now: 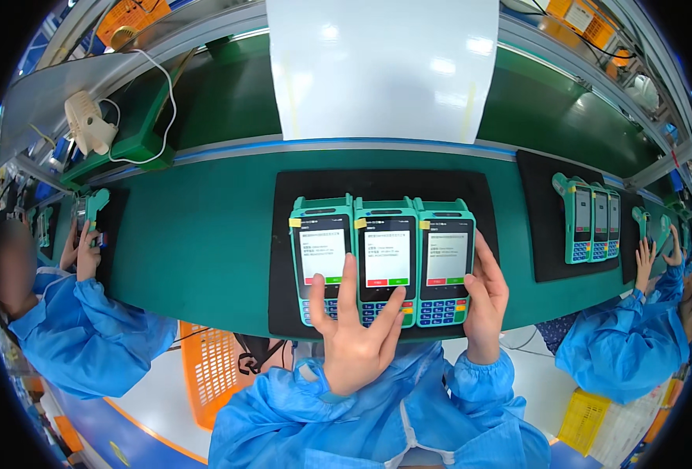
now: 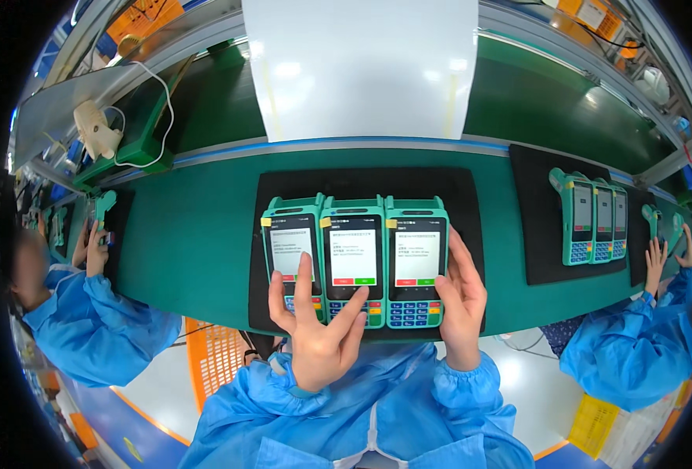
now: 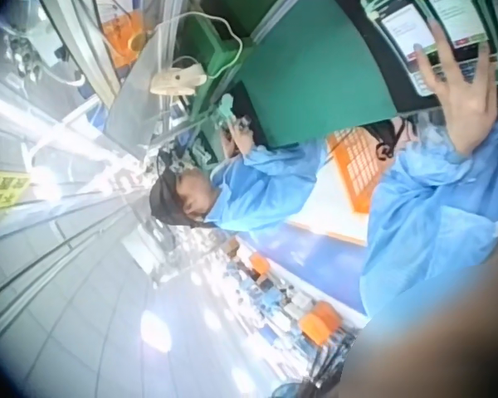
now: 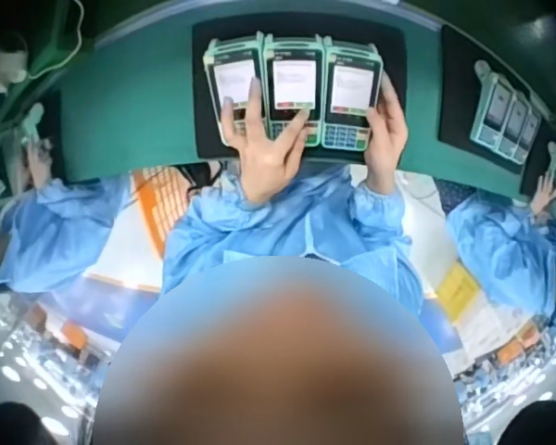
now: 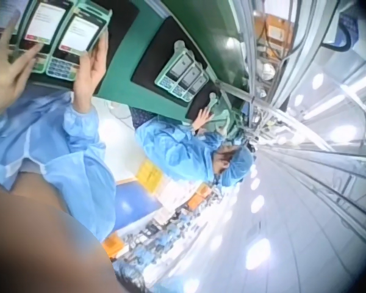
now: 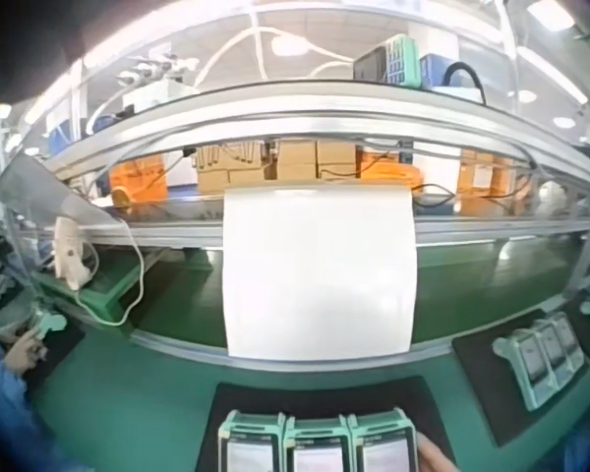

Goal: The person tests and configures several handheld electronic devices by hand on a factory assembly line.

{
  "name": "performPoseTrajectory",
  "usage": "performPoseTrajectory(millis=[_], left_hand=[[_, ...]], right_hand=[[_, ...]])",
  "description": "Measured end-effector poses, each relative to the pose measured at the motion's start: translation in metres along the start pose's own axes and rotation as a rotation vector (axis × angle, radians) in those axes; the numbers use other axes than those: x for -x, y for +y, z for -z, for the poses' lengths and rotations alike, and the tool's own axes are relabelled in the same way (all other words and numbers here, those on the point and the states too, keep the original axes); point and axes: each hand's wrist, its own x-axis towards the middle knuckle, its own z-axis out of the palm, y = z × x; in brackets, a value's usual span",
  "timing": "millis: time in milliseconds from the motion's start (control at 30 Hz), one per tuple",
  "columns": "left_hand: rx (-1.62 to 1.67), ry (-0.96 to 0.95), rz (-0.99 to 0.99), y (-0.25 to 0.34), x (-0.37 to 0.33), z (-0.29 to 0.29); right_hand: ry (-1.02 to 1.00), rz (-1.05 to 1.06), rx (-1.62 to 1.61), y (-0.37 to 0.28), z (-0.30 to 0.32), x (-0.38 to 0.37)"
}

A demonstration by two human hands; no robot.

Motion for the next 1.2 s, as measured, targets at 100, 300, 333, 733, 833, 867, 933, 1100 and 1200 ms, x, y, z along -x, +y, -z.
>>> performPoseTrajectory(millis=[100, 300, 333, 733, 833, 867, 933, 1100, 1200], left_hand=[[-0.016, 0.012, 0.009, -0.001, 0.004, 0.002], [-0.072, 0.010, 0.052, -0.007, 0.015, 0.009], [-0.067, 0.024, 0.056, -0.008, 0.018, 0.011], [-0.078, -0.005, 0.060, -0.005, 0.017, 0.017], [-0.075, 0.035, 0.021, 0.000, 0.008, 0.011], [-0.057, 0.018, 0.039, 0.002, 0.007, 0.010], [-0.034, -0.002, 0.059, 0.006, 0.003, 0.008], [-0.055, 0.016, 0.023, 0.010, -0.003, 0.002], [-0.062, 0.013, 0.023, 0.010, -0.004, 0.001]], right_hand=[[0.008, 0.006, 0.024, 0.000, 0.000, 0.000], [0.022, 0.011, 0.053, -0.002, -0.001, 0.001], [0.031, 0.004, 0.062, -0.002, -0.001, 0.001], [0.047, -0.022, 0.043, -0.004, -0.007, 0.002], [0.043, -0.002, 0.006, -0.003, -0.008, 0.002], [0.043, -0.014, 0.008, -0.003, -0.008, 0.003], [0.029, -0.015, -0.020, -0.003, -0.007, 0.003], [0.028, -0.038, -0.013, -0.001, -0.004, 0.002], [0.028, -0.038, -0.007, 0.000, -0.003, 0.002]])
